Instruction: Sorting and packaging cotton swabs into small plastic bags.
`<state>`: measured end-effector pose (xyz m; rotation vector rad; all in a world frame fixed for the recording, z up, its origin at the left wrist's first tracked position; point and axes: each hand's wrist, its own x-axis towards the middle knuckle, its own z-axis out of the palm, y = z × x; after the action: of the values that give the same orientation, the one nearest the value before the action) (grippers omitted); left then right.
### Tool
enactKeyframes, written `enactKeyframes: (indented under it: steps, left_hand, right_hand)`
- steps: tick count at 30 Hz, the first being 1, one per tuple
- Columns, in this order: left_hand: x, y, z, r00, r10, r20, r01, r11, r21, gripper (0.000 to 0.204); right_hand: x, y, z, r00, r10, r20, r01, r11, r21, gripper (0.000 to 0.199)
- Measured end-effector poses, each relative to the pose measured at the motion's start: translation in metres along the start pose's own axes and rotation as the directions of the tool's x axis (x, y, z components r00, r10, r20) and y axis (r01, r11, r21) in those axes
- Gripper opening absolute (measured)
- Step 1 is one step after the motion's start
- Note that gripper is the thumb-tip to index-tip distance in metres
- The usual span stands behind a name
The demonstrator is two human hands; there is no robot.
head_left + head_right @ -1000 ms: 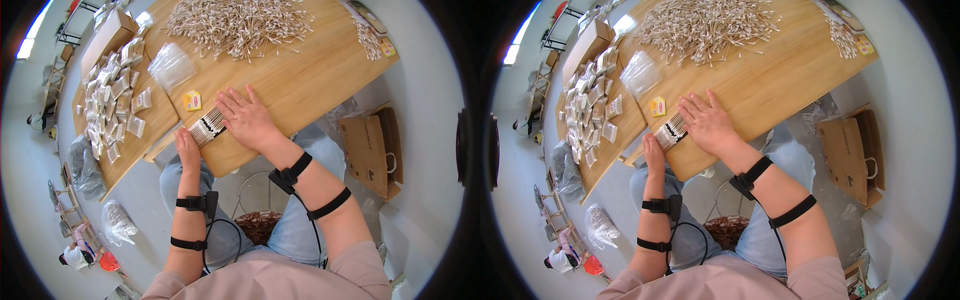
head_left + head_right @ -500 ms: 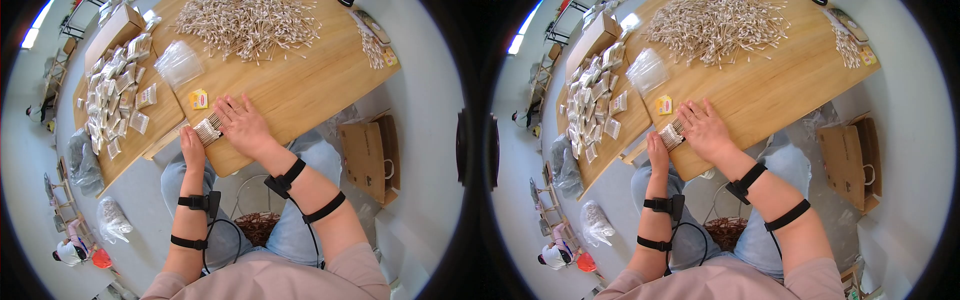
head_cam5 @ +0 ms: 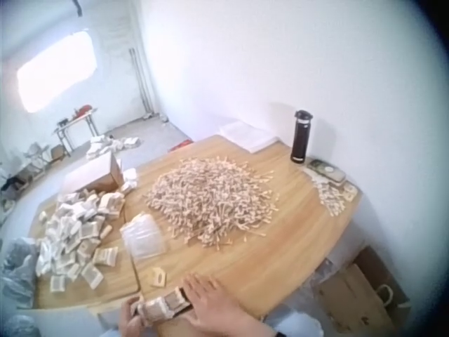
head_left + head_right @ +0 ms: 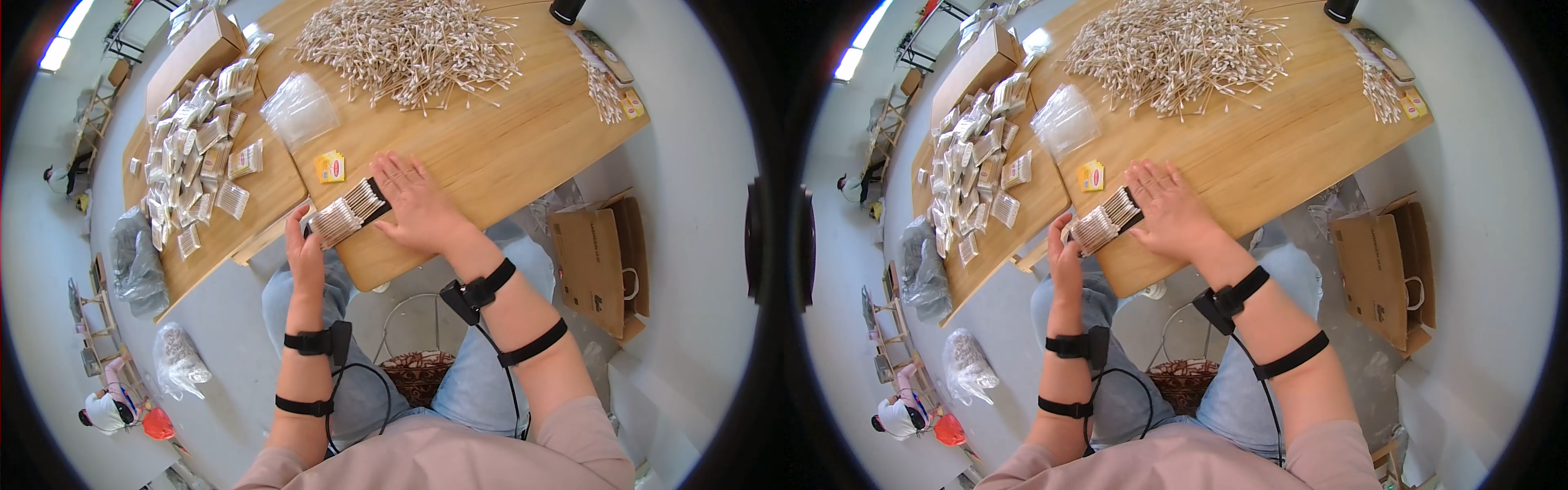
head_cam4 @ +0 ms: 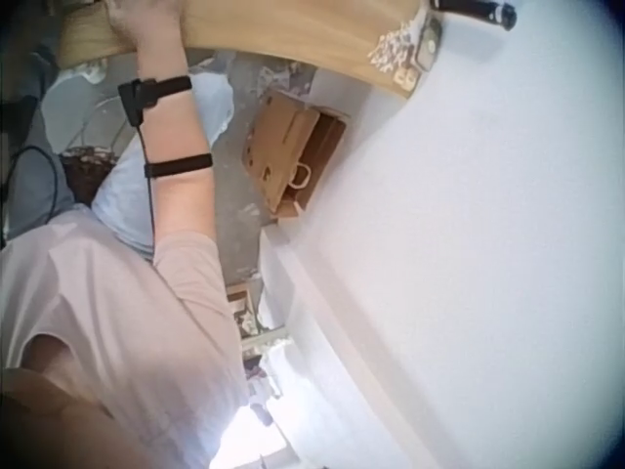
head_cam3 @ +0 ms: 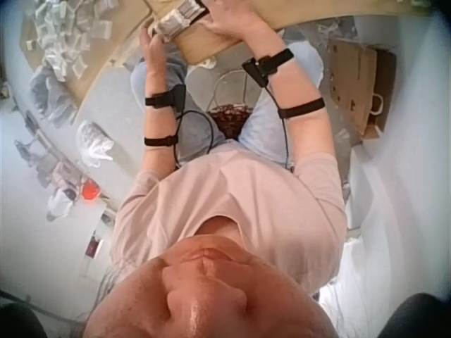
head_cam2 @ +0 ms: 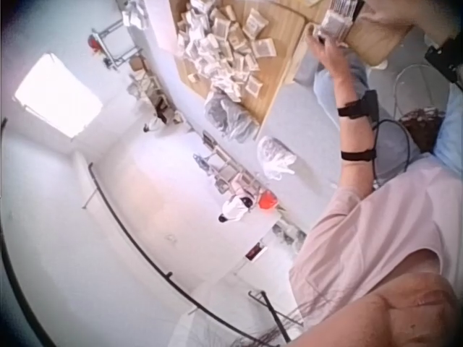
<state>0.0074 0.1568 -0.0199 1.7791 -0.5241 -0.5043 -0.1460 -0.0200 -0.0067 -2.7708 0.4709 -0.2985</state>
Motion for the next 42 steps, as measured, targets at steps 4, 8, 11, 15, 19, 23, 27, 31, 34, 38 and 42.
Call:
enactKeyframes:
  steps: [4,8,11,15,19,23,27,31,34,38,42]
  left_hand:
    - [-0.007,0.01,-0.012,0.955,0.221,0.198,-0.29,0.843,0.454,0.064]
    - [-0.009,0.019,-0.002,0.901,0.273,0.337,-0.432,0.492,0.756,0.072]
    - [-0.005,0.012,0.001,0.904,0.252,0.344,-0.423,0.422,0.802,0.072]
    - [-0.001,0.008,0.002,0.876,0.297,0.38,-0.474,0.385,0.792,0.071]
    - [0.001,0.008,0.005,0.876,0.284,0.391,-0.478,0.398,0.783,0.068]
    - [0.002,0.008,0.005,0.874,0.305,0.377,-0.475,0.382,0.792,0.065]
    - [0.002,0.007,0.008,0.88,0.305,0.364,-0.465,0.398,0.791,0.064]
    - [0.0,0.003,0.007,0.887,0.298,0.353,-0.452,0.399,0.798,0.064]
    - [0.001,0.005,0.007,0.889,0.3,0.345,-0.448,0.427,0.785,0.064]
    - [0.001,0.003,0.006,0.881,0.321,0.349,-0.462,0.417,0.783,0.063]
    - [0.002,0.0,0.006,0.872,0.334,0.358,-0.476,0.41,0.778,0.064]
  right_hand:
    - [0.003,0.003,-0.004,0.999,-0.019,0.039,0.02,0.999,-0.039,0.088]
    - [0.013,-0.004,-0.003,0.994,-0.029,0.105,0.037,0.996,-0.079,0.088]
    - [0.014,-0.01,0.002,0.993,-0.035,0.109,0.048,0.992,-0.116,0.087]
    - [0.009,-0.014,0.006,0.993,-0.023,0.116,0.041,0.987,-0.155,0.087]
    - [0.008,-0.021,0.006,0.995,-0.017,0.096,0.027,0.994,-0.105,0.09]
    - [0.013,-0.04,0.008,0.988,-0.066,0.141,0.079,0.993,-0.087,0.092]
    - [0.013,-0.042,0.012,0.992,-0.076,0.099,0.079,0.997,-0.024,0.092]
    - [0.008,-0.032,0.01,0.995,-0.051,0.087,0.046,0.997,0.064,0.091]
    - [0.0,-0.024,0.003,0.997,0.0,0.072,0.002,1.0,-0.024,0.09]
    - [-0.005,-0.036,0.006,0.996,-0.019,0.088,0.025,0.997,-0.067,0.089]
    - [0.0,-0.047,0.013,0.993,-0.045,0.106,0.051,0.997,-0.051,0.089]
